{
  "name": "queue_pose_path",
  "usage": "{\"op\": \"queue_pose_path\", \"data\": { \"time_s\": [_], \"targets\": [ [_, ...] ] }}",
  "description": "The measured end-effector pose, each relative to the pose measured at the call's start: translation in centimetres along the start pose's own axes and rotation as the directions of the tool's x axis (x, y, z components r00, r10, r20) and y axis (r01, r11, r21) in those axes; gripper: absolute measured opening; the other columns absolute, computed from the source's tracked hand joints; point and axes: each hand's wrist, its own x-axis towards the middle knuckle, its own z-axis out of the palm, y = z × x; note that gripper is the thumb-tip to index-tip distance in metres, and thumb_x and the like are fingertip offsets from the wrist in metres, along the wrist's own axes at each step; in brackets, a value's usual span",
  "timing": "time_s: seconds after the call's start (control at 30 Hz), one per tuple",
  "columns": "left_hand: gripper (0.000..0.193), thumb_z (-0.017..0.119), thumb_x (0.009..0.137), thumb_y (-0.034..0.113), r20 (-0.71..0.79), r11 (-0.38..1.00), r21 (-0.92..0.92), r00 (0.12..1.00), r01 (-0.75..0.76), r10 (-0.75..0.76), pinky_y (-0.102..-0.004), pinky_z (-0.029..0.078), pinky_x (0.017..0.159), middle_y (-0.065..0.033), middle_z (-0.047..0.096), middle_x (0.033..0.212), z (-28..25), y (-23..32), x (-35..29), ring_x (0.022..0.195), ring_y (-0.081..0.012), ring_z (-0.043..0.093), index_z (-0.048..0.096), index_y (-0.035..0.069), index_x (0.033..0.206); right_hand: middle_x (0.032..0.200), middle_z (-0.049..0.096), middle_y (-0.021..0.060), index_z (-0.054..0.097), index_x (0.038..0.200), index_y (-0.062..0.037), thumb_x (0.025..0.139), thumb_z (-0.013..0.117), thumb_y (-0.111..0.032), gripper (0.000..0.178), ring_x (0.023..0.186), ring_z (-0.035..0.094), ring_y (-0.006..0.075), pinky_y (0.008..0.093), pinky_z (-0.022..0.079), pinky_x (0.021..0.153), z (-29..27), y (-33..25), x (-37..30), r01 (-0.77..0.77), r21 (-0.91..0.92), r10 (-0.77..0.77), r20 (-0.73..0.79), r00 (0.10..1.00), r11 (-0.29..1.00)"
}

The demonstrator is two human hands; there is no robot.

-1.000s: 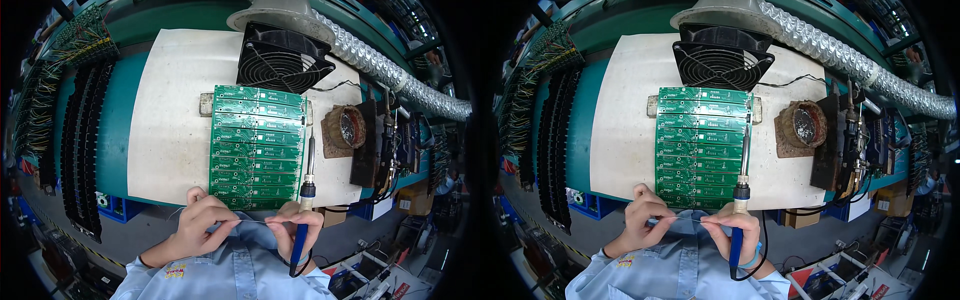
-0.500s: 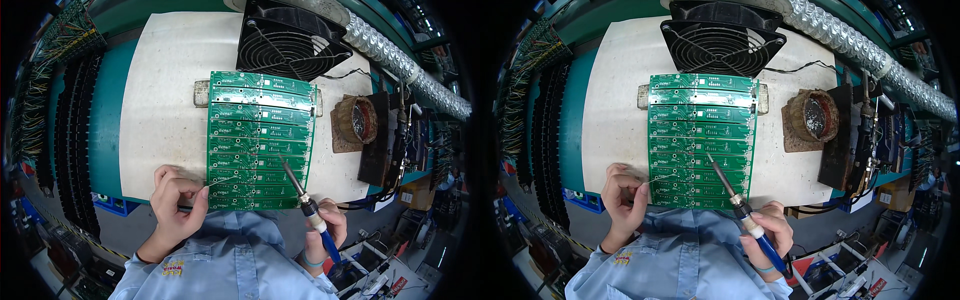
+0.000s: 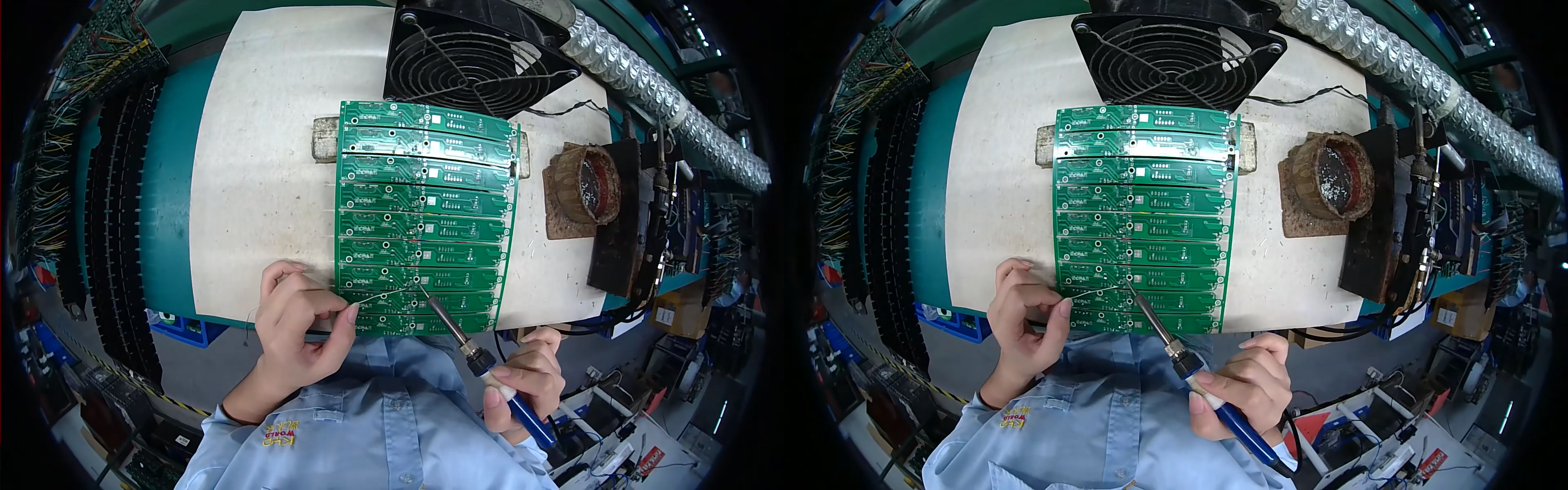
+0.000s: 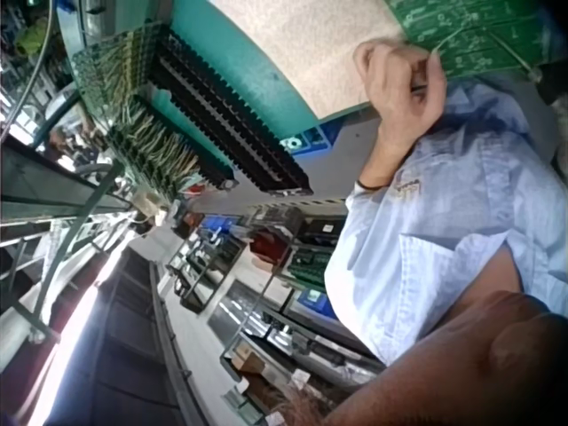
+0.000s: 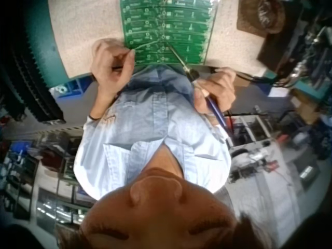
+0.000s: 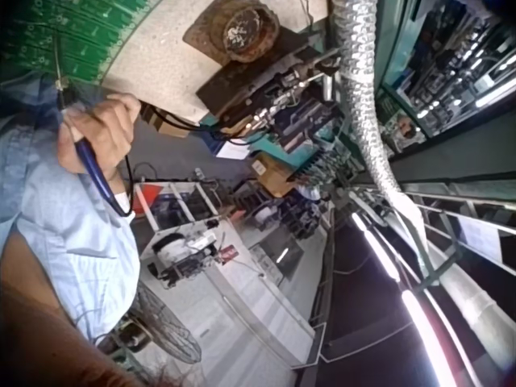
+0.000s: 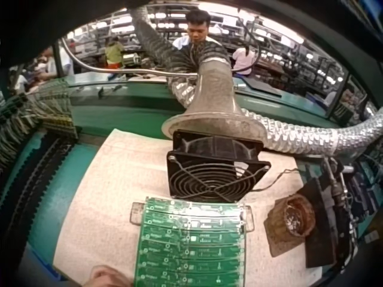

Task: The person solders electronic components onto circuit board panels using a soldering iron and solder wire, flips the panel over to handle the attached wires, and solders additional points on the board.

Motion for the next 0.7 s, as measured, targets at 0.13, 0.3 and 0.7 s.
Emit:
{"op": "queue_pose_path", "data": {
  "time_s": [0.13,0.3,0.7],
  "targets": [
    [0.013,0.064,0.067,-0.001,0.007,1.000,-0.020,1.000,0.005,-0.005,-0.0362,0.038,0.083,0.0018,0.045,0.059,0.0,0.0,0.1,0.055,-0.0149,0.039,0.056,0.008,0.073,0.052,0.051,-0.0011,0.062,0.077,-0.0111,0.069,0.066,-0.023,0.015,0.050,0.043,0.0119,0.0335,0.039,0.078,-0.1,-0.4,0.0,0.042,-0.070,-0.037,0.067,0.997,0.997],
    [0.013,0.064,0.067,-0.001,0.000,0.998,-0.049,0.999,0.037,-0.037,-0.0363,0.038,0.083,0.0012,0.046,0.060,-0.1,-0.1,0.1,0.056,-0.0151,0.039,0.056,0.007,0.074,0.048,0.046,0.0013,0.057,0.078,-0.0105,0.075,0.060,-0.024,0.014,0.049,0.040,0.0138,0.0374,0.037,0.078,-0.2,-0.6,-0.5,0.114,-0.129,-0.103,0.089,0.991,0.985],
    [0.013,0.063,0.068,-0.001,0.029,0.986,-0.144,0.996,0.083,-0.080,-0.0364,0.037,0.086,0.0011,0.045,0.060,-0.2,0.1,0.7,0.056,-0.0150,0.039,0.055,0.008,0.073,0.054,0.055,-0.0027,0.061,0.088,-0.0112,0.070,0.069,-0.014,0.019,0.049,0.046,0.0109,0.0299,0.042,0.076,0.3,-0.7,-1.6,-0.015,0.010,0.016,-0.086,0.996,1.000]
  ]
}}
